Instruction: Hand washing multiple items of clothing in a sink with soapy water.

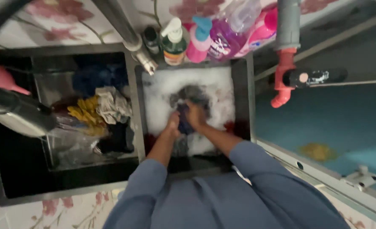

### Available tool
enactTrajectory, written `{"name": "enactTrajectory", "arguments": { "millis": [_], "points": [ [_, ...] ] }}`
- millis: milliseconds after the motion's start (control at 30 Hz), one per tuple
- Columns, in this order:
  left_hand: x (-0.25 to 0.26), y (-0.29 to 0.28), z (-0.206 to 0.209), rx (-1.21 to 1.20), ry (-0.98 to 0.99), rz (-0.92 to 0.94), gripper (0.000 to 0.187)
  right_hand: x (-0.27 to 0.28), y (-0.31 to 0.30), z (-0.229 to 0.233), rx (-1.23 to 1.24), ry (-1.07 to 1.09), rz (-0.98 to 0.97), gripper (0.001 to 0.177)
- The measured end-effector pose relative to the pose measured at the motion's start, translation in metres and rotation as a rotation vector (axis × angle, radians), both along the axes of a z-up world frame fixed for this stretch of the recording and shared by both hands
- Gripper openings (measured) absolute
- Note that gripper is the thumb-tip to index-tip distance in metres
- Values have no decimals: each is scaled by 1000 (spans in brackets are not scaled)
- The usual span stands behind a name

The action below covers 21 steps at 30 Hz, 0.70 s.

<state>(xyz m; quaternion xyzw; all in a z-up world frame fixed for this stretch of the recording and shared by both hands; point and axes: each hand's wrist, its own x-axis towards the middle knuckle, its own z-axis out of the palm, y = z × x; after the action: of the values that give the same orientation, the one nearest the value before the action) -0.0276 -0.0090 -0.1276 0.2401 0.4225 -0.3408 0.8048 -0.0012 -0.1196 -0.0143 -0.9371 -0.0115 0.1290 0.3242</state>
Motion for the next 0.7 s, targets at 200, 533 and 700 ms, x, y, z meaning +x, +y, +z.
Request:
{"name": "enactTrajectory", "arguments": {
  "millis": [200,533,700],
  "points": [
    [-11,9,-10,36,13,187,51,-40,21,39,595,-194,281,51],
    [1,-1,68,962,-360,-562,73,21,-33,-33,-117,25,-195,48],
    [6,12,159,1304,-786,-468,75,-29,-6,66,567,33,-246,42]
  ]
}}
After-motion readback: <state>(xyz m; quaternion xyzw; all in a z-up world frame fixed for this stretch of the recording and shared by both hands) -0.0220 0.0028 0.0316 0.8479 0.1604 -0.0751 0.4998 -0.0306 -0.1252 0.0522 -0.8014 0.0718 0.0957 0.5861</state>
